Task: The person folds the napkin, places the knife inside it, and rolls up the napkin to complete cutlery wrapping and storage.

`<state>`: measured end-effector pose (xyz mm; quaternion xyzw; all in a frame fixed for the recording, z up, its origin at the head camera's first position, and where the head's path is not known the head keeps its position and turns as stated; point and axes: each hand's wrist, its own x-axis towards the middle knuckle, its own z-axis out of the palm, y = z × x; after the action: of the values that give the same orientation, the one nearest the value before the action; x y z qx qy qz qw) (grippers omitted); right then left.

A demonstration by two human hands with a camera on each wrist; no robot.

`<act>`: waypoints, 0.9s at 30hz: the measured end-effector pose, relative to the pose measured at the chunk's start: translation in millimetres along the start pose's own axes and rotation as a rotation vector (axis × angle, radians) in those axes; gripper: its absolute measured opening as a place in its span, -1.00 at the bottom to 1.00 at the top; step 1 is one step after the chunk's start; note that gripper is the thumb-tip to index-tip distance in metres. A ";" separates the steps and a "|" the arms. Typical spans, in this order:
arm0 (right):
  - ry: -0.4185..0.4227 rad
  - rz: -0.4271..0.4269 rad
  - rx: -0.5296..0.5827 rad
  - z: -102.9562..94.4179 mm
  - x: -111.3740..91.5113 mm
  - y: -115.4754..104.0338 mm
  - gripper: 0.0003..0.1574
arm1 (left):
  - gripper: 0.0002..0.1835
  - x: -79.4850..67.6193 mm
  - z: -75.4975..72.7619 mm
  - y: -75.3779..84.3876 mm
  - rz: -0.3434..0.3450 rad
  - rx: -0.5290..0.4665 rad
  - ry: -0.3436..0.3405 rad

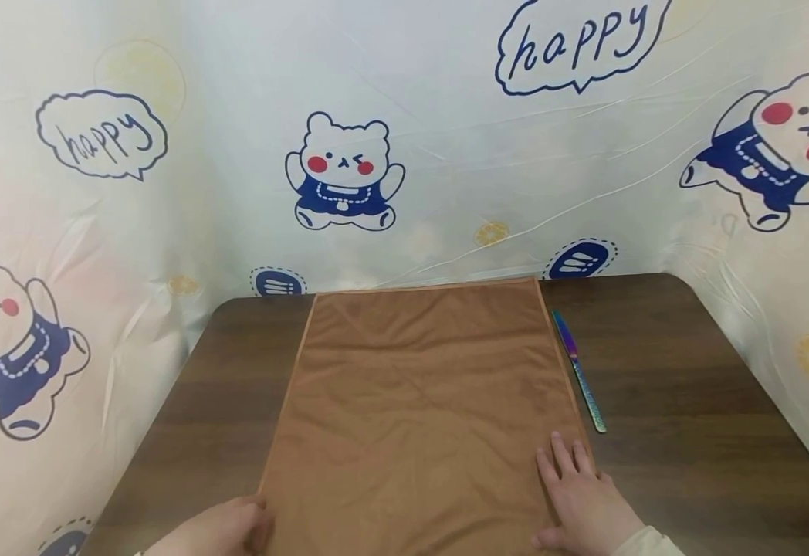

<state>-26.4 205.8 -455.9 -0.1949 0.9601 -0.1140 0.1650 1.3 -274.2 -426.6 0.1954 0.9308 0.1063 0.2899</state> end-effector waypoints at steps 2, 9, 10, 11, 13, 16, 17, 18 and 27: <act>0.001 0.000 0.001 0.2 -0.3 0.1 0.40 | -0.76 -0.6 -1.8 -0.3 0.007 -0.001 0.004; 0.014 -0.004 -0.002 1.2 -0.1 1.2 0.40 | -0.76 -4.6 -7.8 0.3 0.074 0.043 0.083; 0.018 -0.006 -0.004 1.7 0.0 1.4 0.40 | -0.75 -4.7 -9.0 0.4 0.079 0.038 0.083; 0.019 -0.010 -0.004 2.4 0.0 1.4 0.40 | -0.75 -5.3 -10.9 0.8 0.079 0.022 0.078; 0.015 -0.006 0.005 2.9 -0.2 0.6 0.40 | -0.77 -6.0 -14.9 1.9 0.079 -0.019 0.063; -0.016 0.009 0.027 2.4 0.2 -1.3 0.41 | -0.81 -7.1 -20.4 3.4 0.087 -0.041 0.086; -0.025 0.015 0.036 2.0 0.2 -2.3 0.41 | -0.81 -7.3 -22.4 4.3 0.095 -0.038 0.104; -0.037 0.026 0.042 1.6 0.4 -3.1 0.41 | -0.82 -7.2 -24.1 5.1 0.101 -0.028 0.124; -0.058 0.036 0.036 -3.1 -1.0 -3.4 0.40 | -0.62 -2.6 -30.0 13.5 0.246 0.024 0.281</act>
<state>-25.5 203.7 -451.8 -0.1777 0.9561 -0.1225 0.1985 -10.1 -265.7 -396.8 0.2945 0.9324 0.1561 0.1396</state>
